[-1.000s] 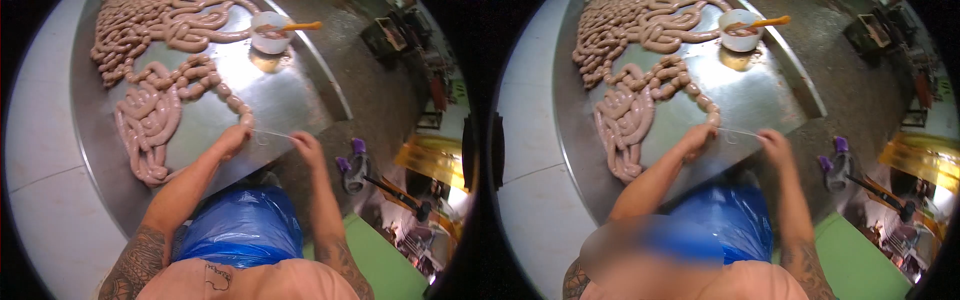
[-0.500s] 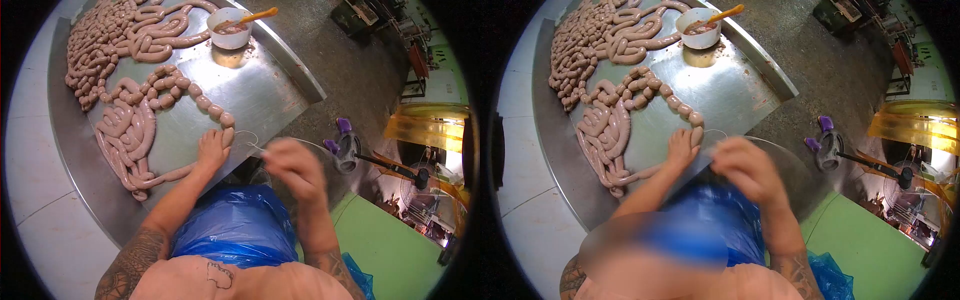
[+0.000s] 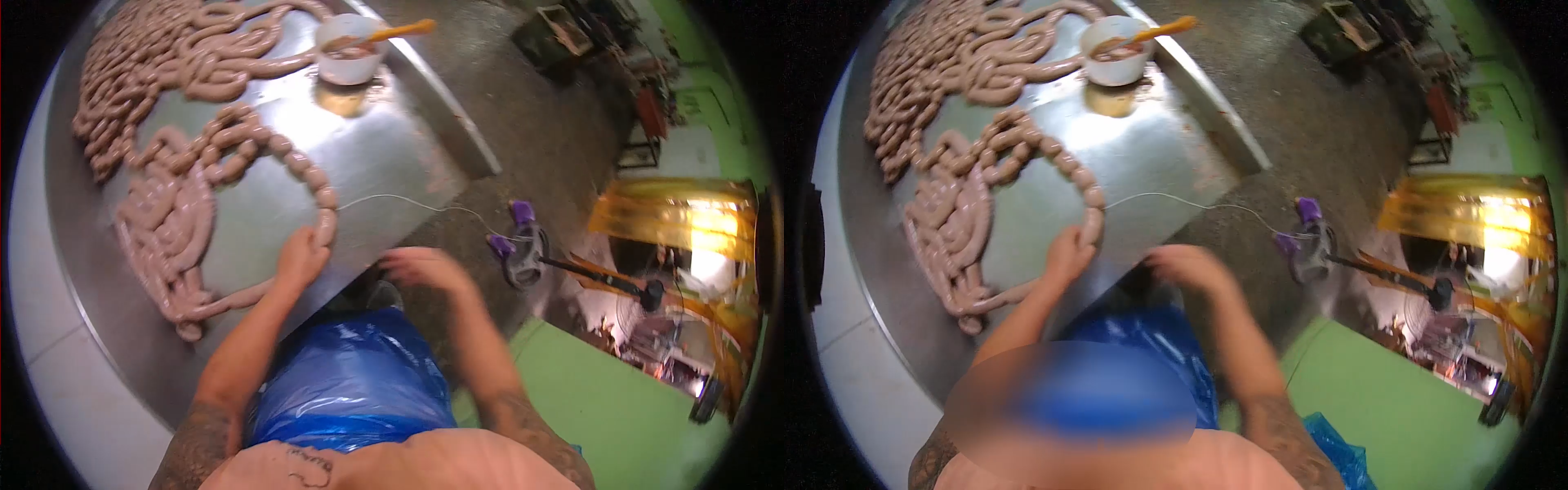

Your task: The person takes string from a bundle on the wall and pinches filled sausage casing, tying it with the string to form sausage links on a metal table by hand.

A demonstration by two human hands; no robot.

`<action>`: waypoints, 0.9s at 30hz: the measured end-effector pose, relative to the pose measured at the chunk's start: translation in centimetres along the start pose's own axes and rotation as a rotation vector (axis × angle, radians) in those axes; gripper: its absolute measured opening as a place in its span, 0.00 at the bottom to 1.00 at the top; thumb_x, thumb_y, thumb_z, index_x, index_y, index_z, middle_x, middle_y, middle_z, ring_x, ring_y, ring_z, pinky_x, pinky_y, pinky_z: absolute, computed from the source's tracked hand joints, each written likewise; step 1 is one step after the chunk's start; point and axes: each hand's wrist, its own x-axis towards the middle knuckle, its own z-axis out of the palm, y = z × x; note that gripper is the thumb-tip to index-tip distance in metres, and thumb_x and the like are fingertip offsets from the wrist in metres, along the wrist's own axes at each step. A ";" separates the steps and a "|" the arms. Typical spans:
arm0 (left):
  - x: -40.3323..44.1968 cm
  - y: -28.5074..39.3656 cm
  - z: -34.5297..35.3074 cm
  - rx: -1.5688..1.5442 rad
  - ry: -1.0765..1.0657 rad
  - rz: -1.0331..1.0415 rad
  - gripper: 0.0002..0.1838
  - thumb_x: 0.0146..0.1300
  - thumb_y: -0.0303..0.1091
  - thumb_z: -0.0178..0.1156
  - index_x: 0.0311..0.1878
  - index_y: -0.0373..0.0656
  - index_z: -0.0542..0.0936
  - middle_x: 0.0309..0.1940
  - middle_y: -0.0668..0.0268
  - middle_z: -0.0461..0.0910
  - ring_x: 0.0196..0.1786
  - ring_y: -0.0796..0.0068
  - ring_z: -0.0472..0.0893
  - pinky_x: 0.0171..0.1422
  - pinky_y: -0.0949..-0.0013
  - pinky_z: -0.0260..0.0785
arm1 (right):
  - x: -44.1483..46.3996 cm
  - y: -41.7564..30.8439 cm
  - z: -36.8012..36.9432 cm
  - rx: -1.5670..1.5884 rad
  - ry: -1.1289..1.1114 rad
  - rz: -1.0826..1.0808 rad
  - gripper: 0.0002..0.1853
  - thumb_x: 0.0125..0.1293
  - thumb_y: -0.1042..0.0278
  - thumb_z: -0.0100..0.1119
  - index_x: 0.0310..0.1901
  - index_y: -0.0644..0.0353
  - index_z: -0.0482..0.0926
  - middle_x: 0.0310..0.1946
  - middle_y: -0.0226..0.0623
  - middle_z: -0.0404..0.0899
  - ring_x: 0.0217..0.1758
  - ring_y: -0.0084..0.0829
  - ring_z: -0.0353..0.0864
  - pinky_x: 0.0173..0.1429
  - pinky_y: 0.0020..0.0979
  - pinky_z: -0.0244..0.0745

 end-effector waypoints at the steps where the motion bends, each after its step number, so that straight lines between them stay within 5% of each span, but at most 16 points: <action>1: 0.2 0.0 1.2 -0.245 -0.010 -0.075 0.18 0.59 0.38 0.59 0.51 0.41 0.75 0.37 0.59 0.78 0.37 0.63 0.78 0.42 0.64 0.70 | 3.7 -1.5 4.2 0.056 -0.032 0.165 0.23 0.72 0.49 0.49 0.61 0.53 0.76 0.47 0.30 0.82 0.45 0.25 0.79 0.46 0.30 0.75; 3: -0.9 3.5 -1.3 -0.897 -0.272 -0.254 0.14 0.62 0.36 0.54 0.49 0.41 0.75 0.32 0.66 0.77 0.32 0.72 0.75 0.38 0.71 0.68 | 10.3 -2.0 7.8 0.485 -0.028 -0.077 0.29 0.69 0.35 0.48 0.52 0.55 0.79 0.43 0.30 0.82 0.42 0.26 0.78 0.47 0.31 0.72; 5: -1.9 5.5 -2.4 -1.104 -0.334 -0.366 0.13 0.64 0.36 0.55 0.49 0.40 0.75 0.32 0.70 0.75 0.32 0.80 0.72 0.37 0.77 0.65 | 10.2 -5.7 7.5 1.247 0.369 -0.437 0.21 0.72 0.44 0.48 0.46 0.53 0.79 0.36 0.32 0.79 0.34 0.29 0.75 0.44 0.32 0.71; 7: -1.3 3.7 -1.2 -1.067 -0.387 -0.410 0.13 0.65 0.36 0.55 0.49 0.40 0.75 0.33 0.70 0.75 0.33 0.79 0.72 0.39 0.77 0.66 | 7.8 -4.5 0.4 1.572 0.371 -0.886 0.18 0.71 0.47 0.50 0.42 0.54 0.78 0.37 0.34 0.78 0.35 0.32 0.75 0.45 0.37 0.73; 9: -1.0 2.2 1.2 -1.024 -0.419 -0.473 0.13 0.65 0.36 0.55 0.49 0.40 0.75 0.34 0.70 0.76 0.35 0.79 0.73 0.41 0.76 0.66 | 1.8 -0.1 -8.9 1.597 0.724 -0.970 0.11 0.67 0.59 0.51 0.36 0.58 0.75 0.34 0.38 0.77 0.31 0.33 0.74 0.40 0.41 0.73; 11: -0.5 1.5 3.5 -0.901 -0.370 -0.443 0.13 0.67 0.38 0.56 0.50 0.41 0.76 0.36 0.70 0.77 0.37 0.78 0.74 0.45 0.74 0.66 | -6.7 2.6 -16.9 1.380 1.405 -0.586 0.05 0.62 0.71 0.46 0.29 0.58 0.70 0.24 0.37 0.67 0.26 0.29 0.68 0.30 0.30 0.68; 14: -1.6 4.6 3.7 -0.878 -0.218 -0.365 0.15 0.68 0.41 0.57 0.50 0.39 0.76 0.37 0.68 0.77 0.39 0.75 0.75 0.48 0.71 0.67 | -16.2 -5.8 -13.5 0.822 1.534 -1.169 0.08 0.70 0.63 0.48 0.35 0.56 0.71 0.21 0.26 0.63 0.20 0.16 0.56 0.21 0.19 0.53; 15: -1.7 4.9 4.1 -0.817 -0.126 -0.296 0.16 0.68 0.42 0.57 0.51 0.39 0.76 0.37 0.68 0.77 0.39 0.74 0.75 0.48 0.71 0.68 | -15.8 -10.7 -7.4 0.684 1.428 -1.363 0.12 0.74 0.65 0.44 0.51 0.57 0.75 0.25 0.28 0.71 0.19 0.15 0.58 0.21 0.17 0.54; 16: -1.6 4.9 4.5 -0.757 -0.100 -0.300 0.17 0.69 0.41 0.56 0.52 0.38 0.75 0.39 0.65 0.78 0.41 0.71 0.76 0.49 0.68 0.68 | -12.1 -11.1 -2.2 0.728 1.411 -1.335 0.12 0.74 0.65 0.44 0.51 0.57 0.75 0.25 0.28 0.71 0.19 0.15 0.58 0.21 0.17 0.54; 19: -1.1 2.8 6.8 -0.698 0.046 -0.041 0.18 0.72 0.41 0.52 0.55 0.36 0.74 0.42 0.56 0.79 0.47 0.64 0.78 0.53 0.61 0.69 | -4.3 -10.3 6.6 -0.778 0.343 -0.921 0.22 0.60 0.75 0.50 0.58 0.58 0.74 0.48 0.37 0.78 0.54 0.40 0.78 0.58 0.41 0.72; 23: -1.3 4.4 2.5 -0.530 0.077 -0.004 0.19 0.72 0.41 0.49 0.57 0.37 0.74 0.50 0.45 0.78 0.54 0.52 0.78 0.58 0.56 0.68 | 4.5 -1.2 9.0 -0.224 0.393 -0.643 0.22 0.54 0.78 0.49 0.53 0.60 0.75 0.47 0.34 0.78 0.50 0.32 0.78 0.53 0.35 0.75; 25: -1.7 4.8 0.0 -0.577 0.029 -0.063 0.19 0.72 0.41 0.50 0.57 0.36 0.74 0.52 0.43 0.77 0.56 0.49 0.77 0.59 0.55 0.67 | 7.0 -0.6 9.6 0.516 0.159 -0.315 0.19 0.56 0.76 0.46 0.51 0.61 0.75 0.47 0.36 0.78 0.48 0.29 0.78 0.51 0.31 0.76; 27: -1.7 5.0 -1.9 -0.633 -0.038 -0.111 0.19 0.72 0.40 0.50 0.57 0.36 0.74 0.54 0.40 0.75 0.58 0.46 0.76 0.61 0.55 0.66 | 10.8 -1.8 11.6 0.680 -0.055 -0.299 0.17 0.61 0.71 0.46 0.51 0.66 0.76 0.46 0.36 0.78 0.43 0.26 0.78 0.46 0.29 0.75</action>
